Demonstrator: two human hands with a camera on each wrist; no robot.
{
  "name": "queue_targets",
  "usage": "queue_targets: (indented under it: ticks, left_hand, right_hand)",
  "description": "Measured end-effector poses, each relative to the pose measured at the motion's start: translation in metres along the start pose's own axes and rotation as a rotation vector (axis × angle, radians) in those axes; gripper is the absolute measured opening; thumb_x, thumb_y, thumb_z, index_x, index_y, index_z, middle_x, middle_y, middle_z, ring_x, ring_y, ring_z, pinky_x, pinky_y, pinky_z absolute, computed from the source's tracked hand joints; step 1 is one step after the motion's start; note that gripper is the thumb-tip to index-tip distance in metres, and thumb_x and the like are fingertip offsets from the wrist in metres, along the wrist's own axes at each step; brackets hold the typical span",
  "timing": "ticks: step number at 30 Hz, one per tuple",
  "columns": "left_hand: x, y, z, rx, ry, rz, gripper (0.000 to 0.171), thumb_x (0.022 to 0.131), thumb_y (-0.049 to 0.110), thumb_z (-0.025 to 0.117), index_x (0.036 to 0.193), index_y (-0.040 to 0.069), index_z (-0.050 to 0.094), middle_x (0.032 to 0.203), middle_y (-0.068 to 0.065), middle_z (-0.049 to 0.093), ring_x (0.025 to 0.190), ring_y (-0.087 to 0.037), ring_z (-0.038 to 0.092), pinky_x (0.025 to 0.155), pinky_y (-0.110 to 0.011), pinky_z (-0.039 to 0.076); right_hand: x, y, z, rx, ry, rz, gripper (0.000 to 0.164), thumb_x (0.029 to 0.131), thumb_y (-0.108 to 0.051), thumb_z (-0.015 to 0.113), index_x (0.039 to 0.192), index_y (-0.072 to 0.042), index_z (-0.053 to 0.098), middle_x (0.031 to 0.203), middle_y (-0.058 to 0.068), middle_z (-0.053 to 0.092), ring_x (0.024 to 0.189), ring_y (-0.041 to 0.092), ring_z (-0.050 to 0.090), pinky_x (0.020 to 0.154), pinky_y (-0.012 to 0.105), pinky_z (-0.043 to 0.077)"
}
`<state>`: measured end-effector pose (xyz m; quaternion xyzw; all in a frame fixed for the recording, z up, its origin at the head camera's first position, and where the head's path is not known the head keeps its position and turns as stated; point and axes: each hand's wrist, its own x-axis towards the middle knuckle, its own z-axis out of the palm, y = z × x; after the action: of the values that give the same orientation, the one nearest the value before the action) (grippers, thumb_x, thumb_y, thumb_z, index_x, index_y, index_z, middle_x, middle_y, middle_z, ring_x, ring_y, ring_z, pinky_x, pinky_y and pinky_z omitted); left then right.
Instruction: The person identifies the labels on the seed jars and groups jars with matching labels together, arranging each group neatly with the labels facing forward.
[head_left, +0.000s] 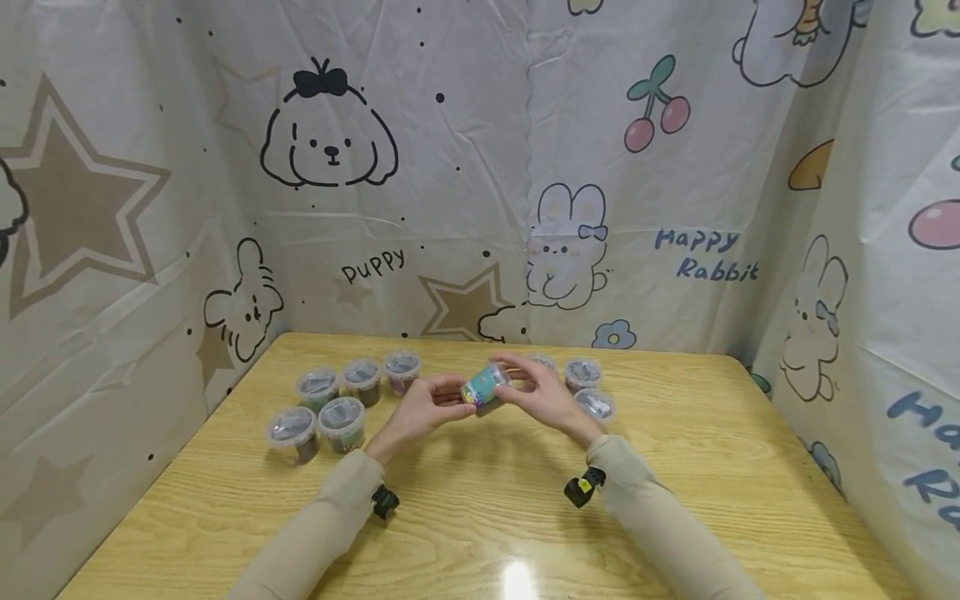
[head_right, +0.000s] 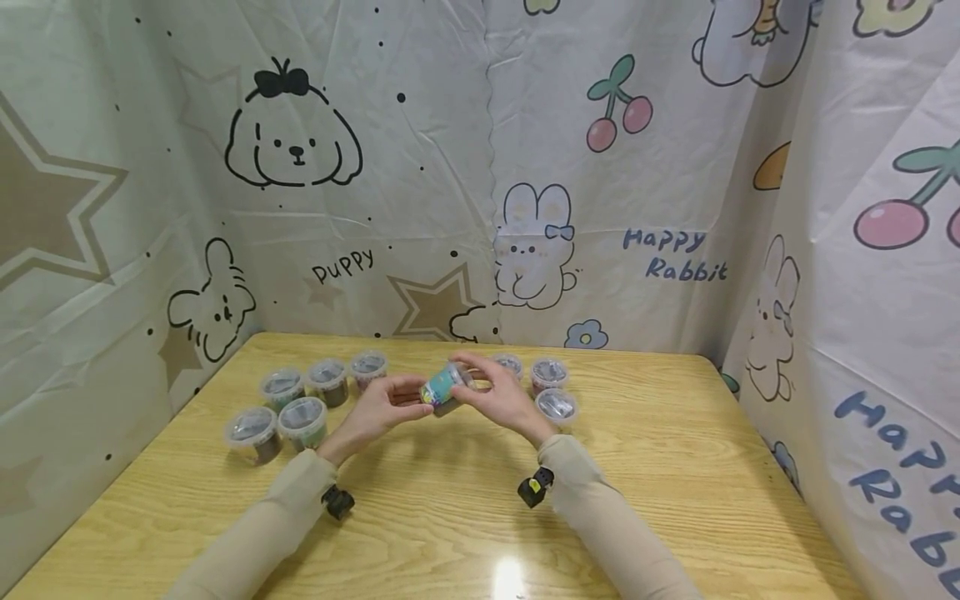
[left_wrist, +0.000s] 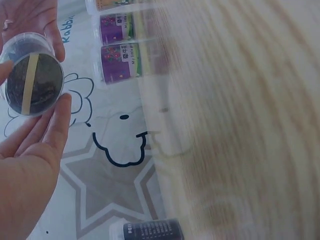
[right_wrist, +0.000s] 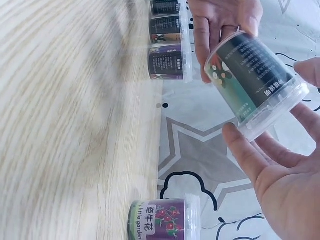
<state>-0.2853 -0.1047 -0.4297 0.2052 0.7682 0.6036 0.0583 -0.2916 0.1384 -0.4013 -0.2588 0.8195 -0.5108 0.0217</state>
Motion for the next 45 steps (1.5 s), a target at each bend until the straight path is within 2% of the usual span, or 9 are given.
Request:
queue_targets:
  ticks: [4, 13, 18, 22, 31, 36, 39, 42, 45]
  left_hand:
    - [0.001, -0.001, -0.001, 0.014, -0.016, -0.005, 0.048, 0.087, 0.023, 0.077, 0.129, 0.005, 0.061, 0.124, -0.014, 0.066, 0.113, -0.026, 0.065, 0.094, -0.035, 0.056]
    - [0.003, -0.001, -0.001, -0.013, -0.027, 0.011, 0.051, 0.085, 0.021, 0.078, 0.129, 0.002, 0.060, 0.125, -0.018, 0.065, 0.111, -0.028, 0.066, 0.092, -0.032, 0.057]
    - [0.005, 0.000, -0.002, -0.014, -0.064, -0.002, 0.053, 0.086, 0.025, 0.077, 0.131, 0.003, 0.059, 0.125, -0.015, 0.065, 0.109, -0.025, 0.066, 0.091, -0.033, 0.057]
    - [0.005, 0.000, -0.002, -0.023, -0.059, -0.011, 0.054, 0.085, 0.025, 0.078, 0.131, 0.004, 0.060, 0.123, -0.013, 0.067, 0.107, -0.023, 0.067, 0.090, -0.033, 0.058]
    - [0.004, 0.002, 0.002, -0.045, -0.029, 0.034, 0.051, 0.084, 0.018, 0.079, 0.129, 0.001, 0.060, 0.124, -0.017, 0.065, 0.109, -0.027, 0.066, 0.091, -0.032, 0.058]
    - [0.004, 0.003, 0.001, -0.022, -0.019, 0.025, 0.050, 0.085, 0.024, 0.079, 0.128, 0.004, 0.061, 0.123, -0.015, 0.066, 0.110, -0.025, 0.066, 0.091, -0.033, 0.058]
    - [0.006, 0.002, 0.000, -0.035, -0.030, 0.007, 0.049, 0.086, 0.027, 0.078, 0.127, 0.007, 0.062, 0.122, -0.012, 0.067, 0.109, -0.023, 0.066, 0.092, -0.034, 0.057]
    - [0.006, 0.000, -0.001, -0.057, -0.046, 0.003, 0.049, 0.087, 0.026, 0.077, 0.129, 0.007, 0.061, 0.123, -0.013, 0.067, 0.109, -0.023, 0.066, 0.091, -0.035, 0.058]
    - [0.006, -0.002, -0.001, -0.069, -0.030, 0.023, 0.050, 0.086, 0.023, 0.077, 0.130, 0.005, 0.060, 0.124, -0.015, 0.065, 0.110, -0.024, 0.066, 0.091, -0.033, 0.058]
  right_hand:
    - [-0.001, 0.000, 0.001, 0.006, 0.002, 0.006, 0.047, 0.093, -0.033, 0.068, 0.137, -0.034, 0.053, 0.139, 0.005, 0.055, 0.128, 0.033, 0.053, 0.098, 0.049, 0.052]
    - [0.002, -0.006, -0.001, -0.048, 0.008, 0.043, 0.043, 0.095, -0.045, 0.063, 0.136, -0.035, 0.056, 0.140, 0.002, 0.055, 0.126, 0.032, 0.056, 0.091, 0.045, 0.056]
    - [0.002, -0.010, -0.003, -0.066, 0.026, 0.023, 0.039, 0.094, -0.040, 0.065, 0.132, -0.031, 0.060, 0.136, 0.001, 0.058, 0.122, 0.028, 0.057, 0.100, 0.053, 0.050]
    - [0.002, -0.011, -0.002, -0.075, 0.037, -0.007, 0.042, 0.094, -0.039, 0.065, 0.134, -0.025, 0.060, 0.136, 0.003, 0.059, 0.122, 0.027, 0.056, 0.105, 0.058, 0.045]
    - [0.001, -0.012, -0.003, -0.057, 0.028, 0.042, 0.044, 0.093, -0.044, 0.066, 0.134, -0.032, 0.058, 0.141, 0.004, 0.054, 0.126, 0.036, 0.055, 0.094, 0.050, 0.054]
    - [0.000, -0.015, -0.004, -0.041, 0.046, -0.005, 0.041, 0.091, -0.039, 0.069, 0.130, -0.029, 0.062, 0.136, 0.003, 0.059, 0.122, 0.029, 0.057, 0.102, 0.055, 0.048]
    - [0.000, -0.015, -0.005, -0.039, 0.052, -0.047, 0.040, 0.091, -0.035, 0.070, 0.129, -0.027, 0.063, 0.135, 0.001, 0.060, 0.120, 0.025, 0.058, 0.101, 0.051, 0.050]
    - [0.000, -0.015, -0.004, -0.030, 0.045, -0.066, 0.040, 0.092, -0.031, 0.071, 0.130, -0.024, 0.062, 0.135, 0.003, 0.060, 0.119, 0.026, 0.058, 0.098, 0.046, 0.054]
    - [0.000, -0.017, -0.003, -0.029, 0.047, -0.040, 0.046, 0.092, -0.030, 0.070, 0.135, -0.022, 0.058, 0.139, 0.007, 0.056, 0.125, 0.030, 0.055, 0.099, 0.048, 0.052]
